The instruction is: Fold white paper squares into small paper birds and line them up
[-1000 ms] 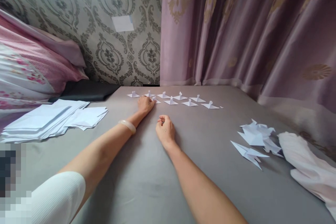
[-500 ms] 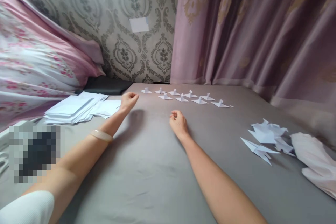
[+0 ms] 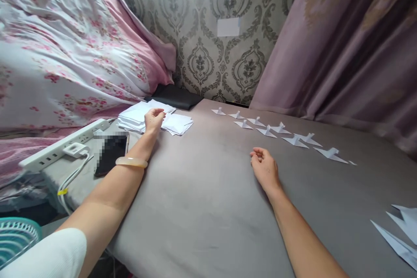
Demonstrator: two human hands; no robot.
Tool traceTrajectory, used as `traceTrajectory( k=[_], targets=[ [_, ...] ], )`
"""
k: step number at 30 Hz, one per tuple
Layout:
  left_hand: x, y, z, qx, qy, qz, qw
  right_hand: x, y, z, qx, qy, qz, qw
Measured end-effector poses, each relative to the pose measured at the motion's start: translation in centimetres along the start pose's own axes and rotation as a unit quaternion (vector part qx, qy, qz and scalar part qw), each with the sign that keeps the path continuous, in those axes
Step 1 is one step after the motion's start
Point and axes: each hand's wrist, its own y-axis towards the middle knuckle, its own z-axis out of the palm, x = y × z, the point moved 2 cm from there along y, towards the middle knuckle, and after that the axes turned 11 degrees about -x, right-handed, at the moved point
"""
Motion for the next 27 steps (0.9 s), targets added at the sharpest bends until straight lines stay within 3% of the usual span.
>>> traceTrajectory(
  k=[3, 9, 15, 20, 27],
  targets=[
    [0.4, 0.3, 0.0, -0.007, 0.038, 0.007, 0.999, 0.2, -0.1, 0.0, 0.009, 0.011, 0.021, 1.000],
    [-0.9, -1.2, 0.9, 0.106, 0.137, 0.049, 0.984, 1.5, -0.5, -0.1, 0.000, 0.020, 0.052, 0.998],
    [-1.5, -2.8, 1.2, 0.153, 0.279, 0.055, 0.946, 2.2, -0.5, 0.0, -0.004, 0.020, 0.063, 0.998],
    [-1.3, -2.5, 0.8, 0.154, 0.304, 0.050, 0.939, 2.3, -0.6, -0.1, -0.001, 0.021, 0.075, 0.997],
    [-1.2, -2.3, 0.6, 0.114, 0.246, 0.015, 0.962, 1.5, -0.2, -0.1, -0.004, -0.002, 0.062, 0.998]
  ],
)
